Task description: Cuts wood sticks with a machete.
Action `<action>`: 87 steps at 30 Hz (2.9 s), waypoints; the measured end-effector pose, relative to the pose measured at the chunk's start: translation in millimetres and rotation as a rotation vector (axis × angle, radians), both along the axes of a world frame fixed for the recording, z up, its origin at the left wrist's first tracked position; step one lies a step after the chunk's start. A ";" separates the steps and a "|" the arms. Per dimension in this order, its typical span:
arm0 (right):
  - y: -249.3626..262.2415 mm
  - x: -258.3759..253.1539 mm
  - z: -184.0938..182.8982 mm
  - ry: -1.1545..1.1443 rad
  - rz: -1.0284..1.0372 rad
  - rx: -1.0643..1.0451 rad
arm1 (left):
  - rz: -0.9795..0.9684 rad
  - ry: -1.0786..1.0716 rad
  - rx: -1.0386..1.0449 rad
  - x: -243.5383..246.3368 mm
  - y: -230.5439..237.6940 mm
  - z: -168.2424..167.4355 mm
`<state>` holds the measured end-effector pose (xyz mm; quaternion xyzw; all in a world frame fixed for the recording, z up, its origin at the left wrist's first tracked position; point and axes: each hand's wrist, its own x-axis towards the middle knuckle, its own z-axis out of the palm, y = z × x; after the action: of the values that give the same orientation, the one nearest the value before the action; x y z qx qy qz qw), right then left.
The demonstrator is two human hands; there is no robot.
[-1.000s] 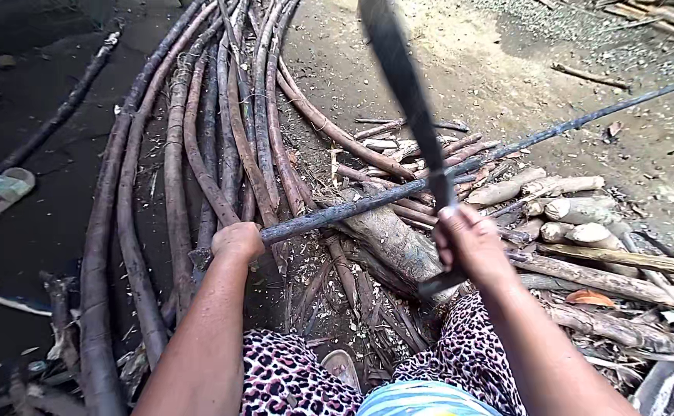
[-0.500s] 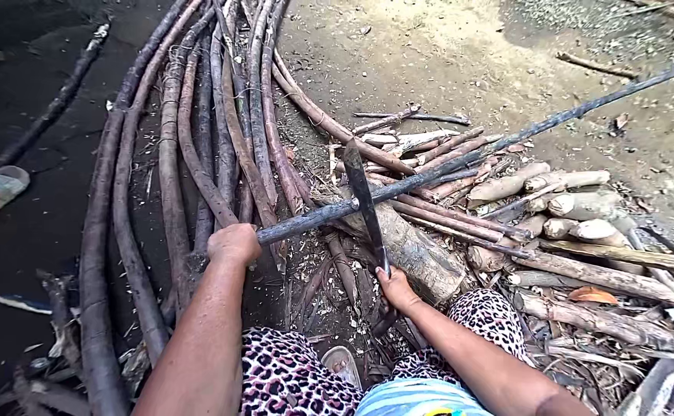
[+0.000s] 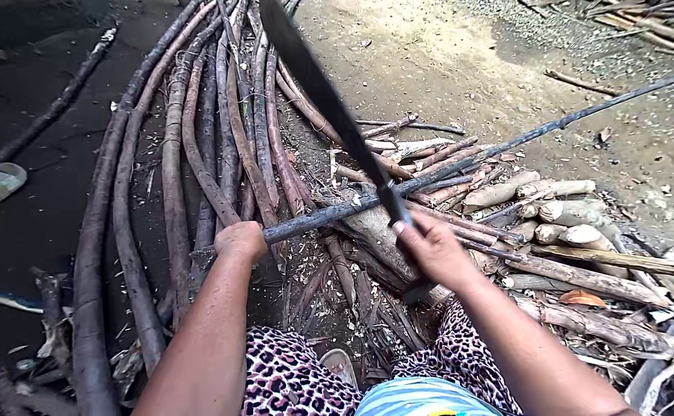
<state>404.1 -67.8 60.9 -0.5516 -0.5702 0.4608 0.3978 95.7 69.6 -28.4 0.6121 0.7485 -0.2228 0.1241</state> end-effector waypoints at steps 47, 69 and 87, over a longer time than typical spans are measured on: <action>8.9 -0.7 -141.1 0.278 -0.097 -0.858 | -0.033 0.016 -0.002 4.6 -6.5 -5.3; 71.7 44.2 63.5 0.348 -0.425 0.954 | -0.031 -0.072 -0.103 -10.2 17.7 -12.5; -7.4 15.9 -137.0 -0.656 -0.024 -0.613 | 0.106 -0.446 -0.322 -22.7 29.6 -36.5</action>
<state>420.0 -75.2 -76.1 -0.7676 -0.4967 0.4046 0.0194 73.1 99.1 -64.9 0.5785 0.6886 -0.1919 0.3929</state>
